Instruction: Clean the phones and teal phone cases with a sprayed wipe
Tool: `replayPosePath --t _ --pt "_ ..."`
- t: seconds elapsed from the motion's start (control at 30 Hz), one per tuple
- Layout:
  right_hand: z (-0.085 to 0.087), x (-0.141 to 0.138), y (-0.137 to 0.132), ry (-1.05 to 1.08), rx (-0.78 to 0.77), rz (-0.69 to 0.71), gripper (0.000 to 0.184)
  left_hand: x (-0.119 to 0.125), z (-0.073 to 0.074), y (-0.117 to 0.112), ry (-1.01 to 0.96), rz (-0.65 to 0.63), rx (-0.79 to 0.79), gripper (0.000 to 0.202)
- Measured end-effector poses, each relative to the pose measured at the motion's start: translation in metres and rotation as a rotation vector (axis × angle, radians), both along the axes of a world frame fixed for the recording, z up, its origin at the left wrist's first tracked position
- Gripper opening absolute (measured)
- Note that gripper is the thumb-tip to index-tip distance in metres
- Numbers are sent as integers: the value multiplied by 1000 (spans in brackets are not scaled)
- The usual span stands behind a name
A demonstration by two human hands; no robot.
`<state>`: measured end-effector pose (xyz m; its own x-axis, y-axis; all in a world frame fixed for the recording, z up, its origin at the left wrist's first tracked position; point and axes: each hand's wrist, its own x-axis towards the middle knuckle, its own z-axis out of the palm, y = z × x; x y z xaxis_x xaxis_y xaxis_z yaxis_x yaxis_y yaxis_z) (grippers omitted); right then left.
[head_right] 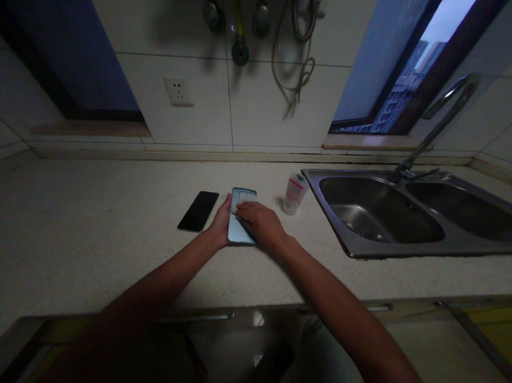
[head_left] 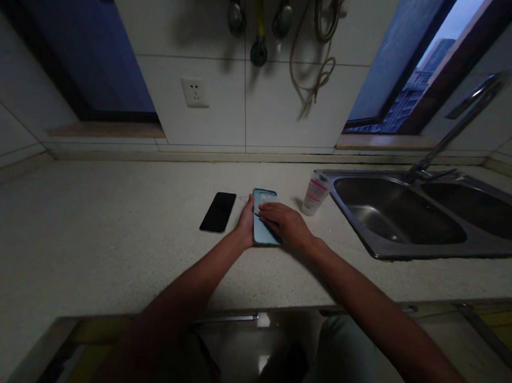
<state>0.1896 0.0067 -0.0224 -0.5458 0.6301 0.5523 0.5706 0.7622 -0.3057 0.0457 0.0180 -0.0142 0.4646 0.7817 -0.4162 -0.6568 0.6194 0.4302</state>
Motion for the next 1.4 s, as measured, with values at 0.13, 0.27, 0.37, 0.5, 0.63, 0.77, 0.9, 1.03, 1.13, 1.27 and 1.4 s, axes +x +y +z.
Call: replayPosePath --t 0.13,0.27,0.37,0.5,0.63,0.77,0.9,1.03,1.13,1.27,1.4 --pt "6 -9 -12 -115 -18 176 27 -4 1 5 -66 38 12 73" --pt "15 -4 -16 -105 -103 330 32 -11 -2 8 -54 49 49 79" --pt "21 6 -13 -89 -164 459 29 -16 -1 9 -7 100 86 79" --pt "28 16 -7 -104 -130 480 23 -21 1 10 -11 99 85 78" --pt "32 22 -3 -130 -74 337 18 -24 2 12 -10 80 47 77" --pt "30 27 -1 -180 -27 219 21 -23 2 13 55 58 50 74" --pt "21 28 5 -224 25 83 23 -20 5 9 51 10 74 67" --pt "13 27 14 -235 55 -71 25 -20 3 3 -5 -175 45 66" --pt "8 24 19 -135 23 -225 24 -21 -2 -2 -3 -308 36 71" --pt "8 18 21 32 -40 -306 22 -17 -4 -8 44 -356 83 73" --pt "12 5 18 132 -36 -357 21 -11 -1 -12 90 -366 99 71"
